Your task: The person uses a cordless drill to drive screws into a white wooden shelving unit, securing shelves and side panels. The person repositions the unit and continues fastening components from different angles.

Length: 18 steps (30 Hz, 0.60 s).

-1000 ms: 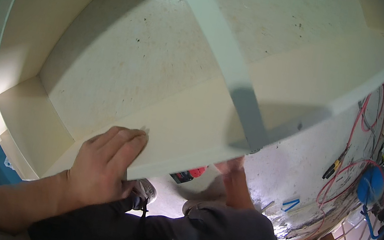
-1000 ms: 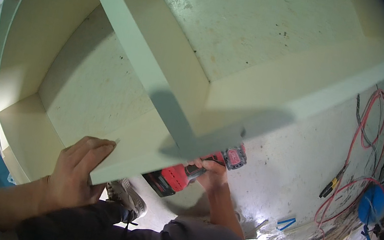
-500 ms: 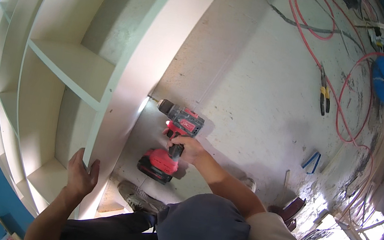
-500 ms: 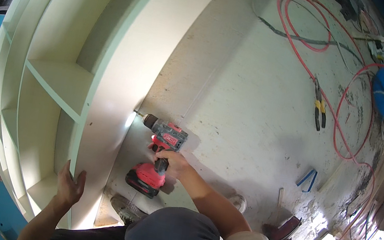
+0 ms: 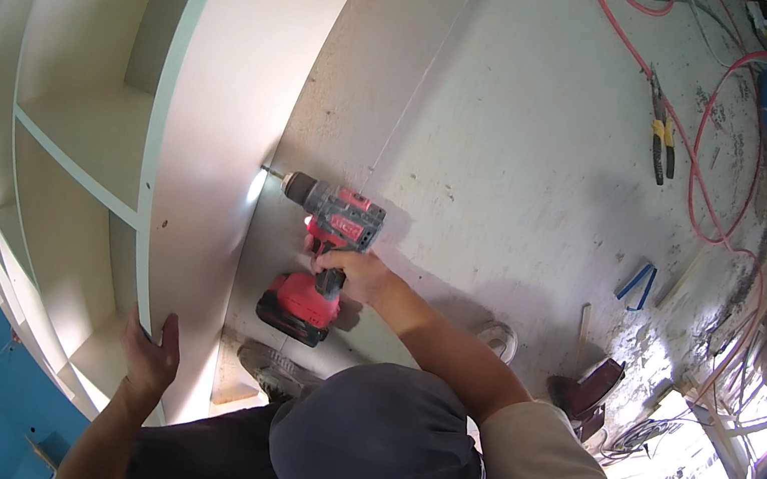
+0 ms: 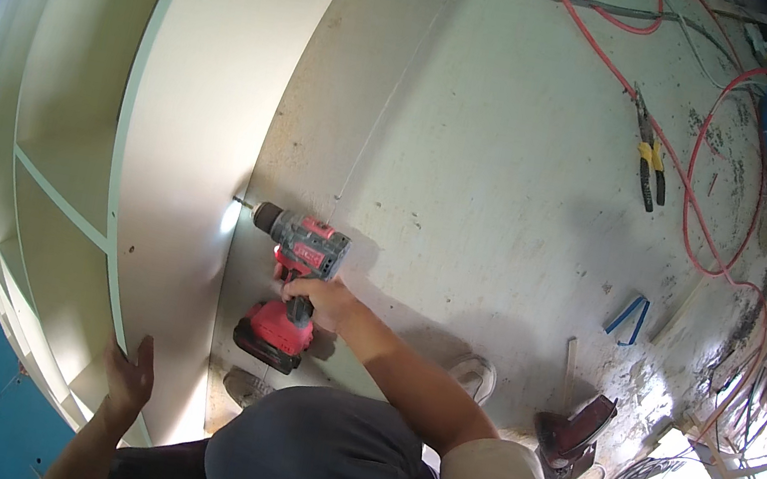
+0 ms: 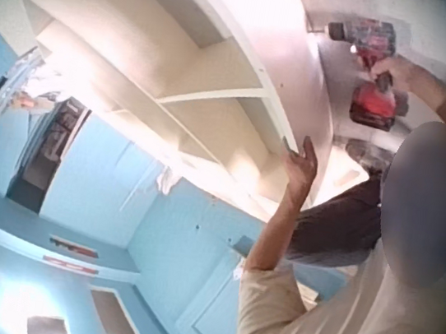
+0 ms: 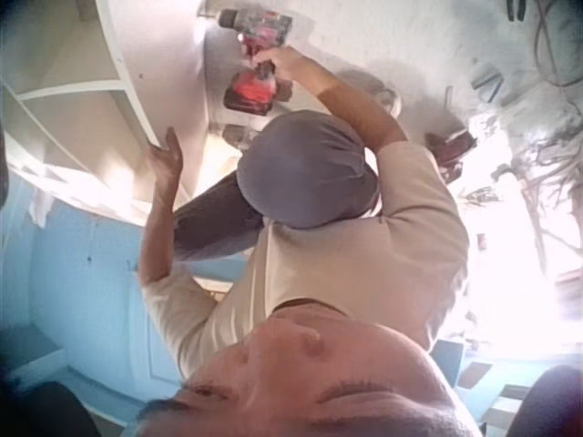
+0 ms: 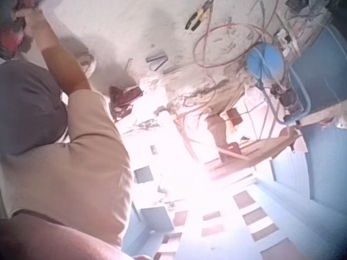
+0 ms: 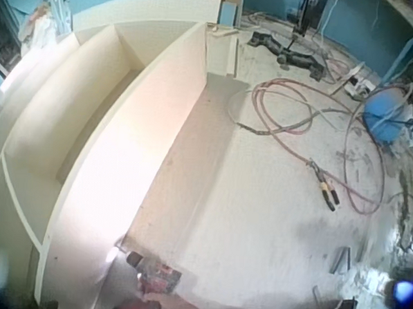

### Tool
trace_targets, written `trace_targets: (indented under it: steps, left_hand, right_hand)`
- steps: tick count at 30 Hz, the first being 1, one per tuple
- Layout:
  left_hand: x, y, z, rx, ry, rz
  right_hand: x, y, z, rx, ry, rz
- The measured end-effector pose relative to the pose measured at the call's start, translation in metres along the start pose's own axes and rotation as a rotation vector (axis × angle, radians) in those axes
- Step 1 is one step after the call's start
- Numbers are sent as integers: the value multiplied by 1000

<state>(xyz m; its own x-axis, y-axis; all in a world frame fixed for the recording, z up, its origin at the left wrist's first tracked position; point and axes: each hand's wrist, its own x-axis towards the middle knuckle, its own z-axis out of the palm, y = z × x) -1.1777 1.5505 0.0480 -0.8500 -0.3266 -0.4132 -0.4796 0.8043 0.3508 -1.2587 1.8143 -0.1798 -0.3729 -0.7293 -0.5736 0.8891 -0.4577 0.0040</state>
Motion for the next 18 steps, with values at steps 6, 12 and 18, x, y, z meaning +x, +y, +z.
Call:
trace_targets:
  steps: [6, 12, 18]
  left_hand:
    - [-9, -21, 2, 248, 203, 183]
    - [1, 13, -1, 166, 154, 80]
    - [-4, 23, -5, 150, 125, -17]
  right_hand:
    - [-1, -9, 8, -9, -68, 16]
    - [0, -6, 5, -10, -41, -57]
    - [-3, -13, 4, -46, 8, 59]
